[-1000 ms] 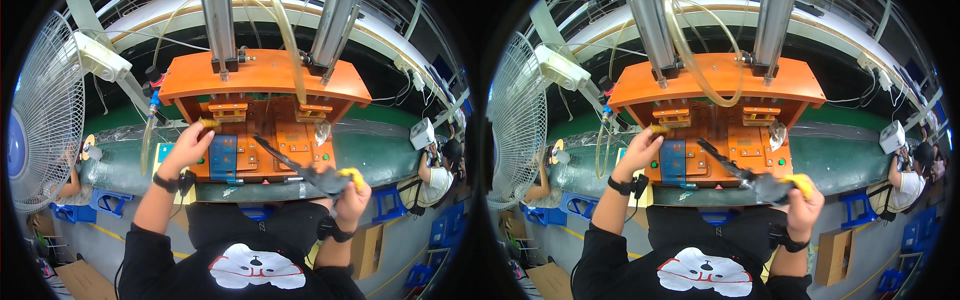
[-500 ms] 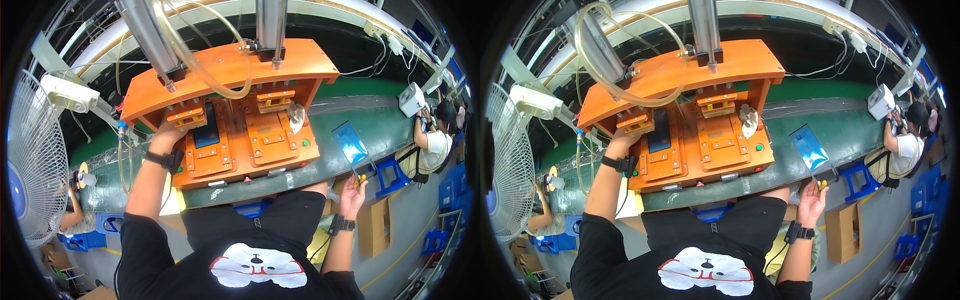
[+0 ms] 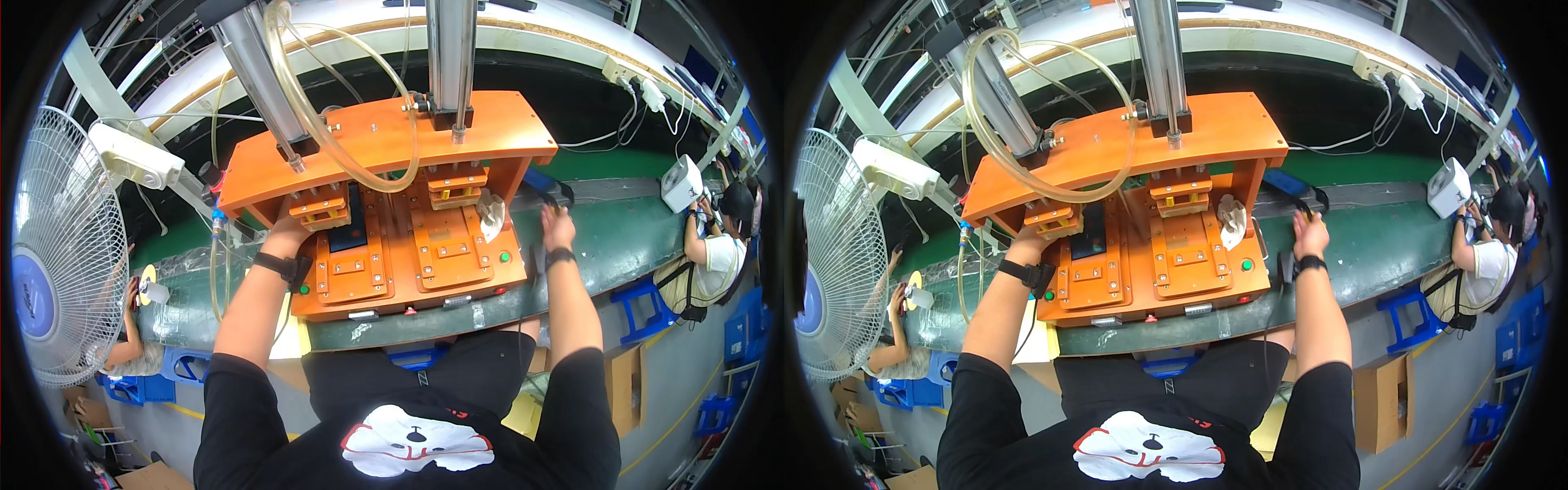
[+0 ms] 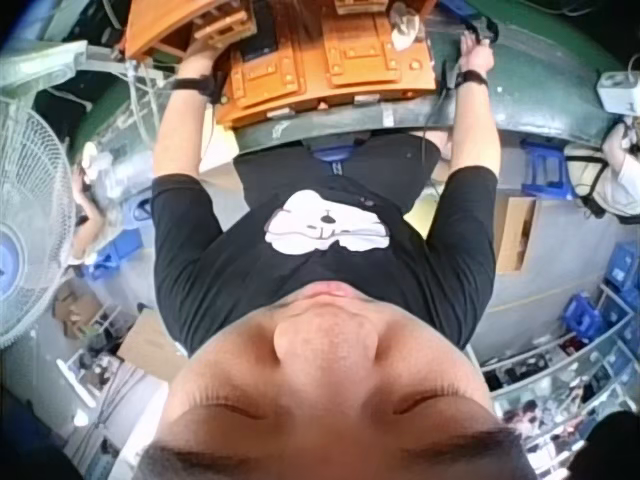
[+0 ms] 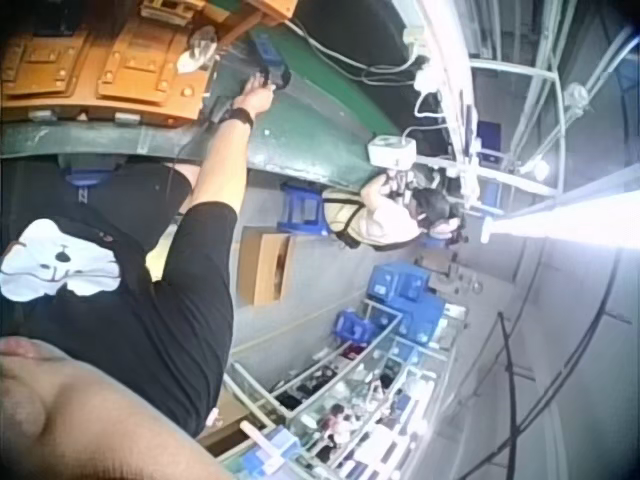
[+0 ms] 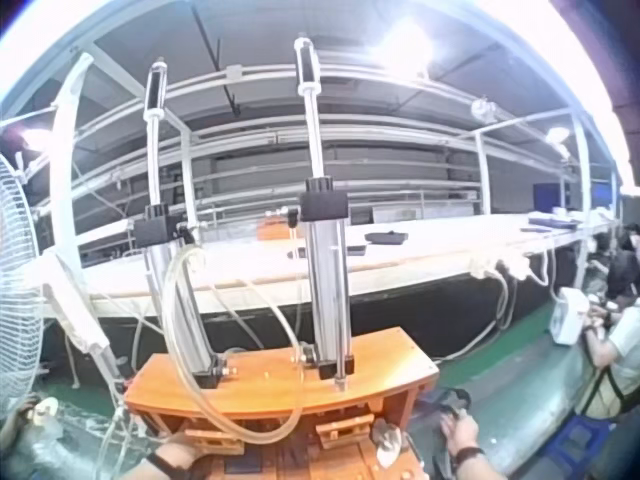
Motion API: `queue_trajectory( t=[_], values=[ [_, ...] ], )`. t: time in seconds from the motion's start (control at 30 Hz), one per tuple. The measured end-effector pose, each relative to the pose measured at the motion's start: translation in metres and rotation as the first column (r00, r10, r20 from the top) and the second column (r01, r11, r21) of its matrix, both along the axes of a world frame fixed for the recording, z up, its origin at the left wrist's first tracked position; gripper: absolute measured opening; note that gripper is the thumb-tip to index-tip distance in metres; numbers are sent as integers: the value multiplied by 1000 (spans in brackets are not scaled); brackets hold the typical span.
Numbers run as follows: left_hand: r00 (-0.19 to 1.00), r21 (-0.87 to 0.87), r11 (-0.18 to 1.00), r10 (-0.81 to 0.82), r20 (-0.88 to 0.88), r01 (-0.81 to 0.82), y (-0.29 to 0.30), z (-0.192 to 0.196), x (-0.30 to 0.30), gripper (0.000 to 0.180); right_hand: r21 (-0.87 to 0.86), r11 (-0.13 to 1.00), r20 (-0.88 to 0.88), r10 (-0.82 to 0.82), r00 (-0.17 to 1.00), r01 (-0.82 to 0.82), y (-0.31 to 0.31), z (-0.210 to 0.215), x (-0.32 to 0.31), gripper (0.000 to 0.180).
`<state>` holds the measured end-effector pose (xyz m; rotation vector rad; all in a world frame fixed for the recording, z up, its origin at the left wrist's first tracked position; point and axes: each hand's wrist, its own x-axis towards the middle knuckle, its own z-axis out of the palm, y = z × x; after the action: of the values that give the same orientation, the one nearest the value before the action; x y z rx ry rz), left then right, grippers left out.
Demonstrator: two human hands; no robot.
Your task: The worker uses a pneumatic press to assemble small black plastic parts into a larger component.
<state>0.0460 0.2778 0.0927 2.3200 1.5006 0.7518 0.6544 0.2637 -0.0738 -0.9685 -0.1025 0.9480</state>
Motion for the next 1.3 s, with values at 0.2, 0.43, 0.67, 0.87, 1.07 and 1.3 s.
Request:
queue_trajectory(
  t=[0.2, 0.43, 0.67, 0.87, 1.07, 1.3],
  values=[
    [998, -50, 998, 32, 53, -29, -10, -21, -17, 57, -597, 728, 414, 639, 648, -336, 40, 44, -54, 40],
    [951, -220, 952, 149, -272, -212, -50, 45, 31, 45, -366, 882, 702, 471, 534, -297, -31, 9, -38, 24],
    [941, 358, 924, -5, -337, 133, -13, -28, -20, 32, -222, 904, 645, 418, 639, -366, -128, 0, -21, 26],
    [969, 51, 999, 0, -246, 13, -36, 17, 12, 37, -199, 929, 723, 354, 593, -312, -139, -14, -27, 24],
    [992, -70, 995, -81, -98, 74, -88, 48, 26, 30, -179, 940, 776, 317, 546, -291, -139, -19, -31, 22],
    [986, 52, 990, -126, -111, 132, -121, 38, 8, 17, -174, 956, 914, 246, 323, -235, -138, -19, -40, 15]
  ],
)
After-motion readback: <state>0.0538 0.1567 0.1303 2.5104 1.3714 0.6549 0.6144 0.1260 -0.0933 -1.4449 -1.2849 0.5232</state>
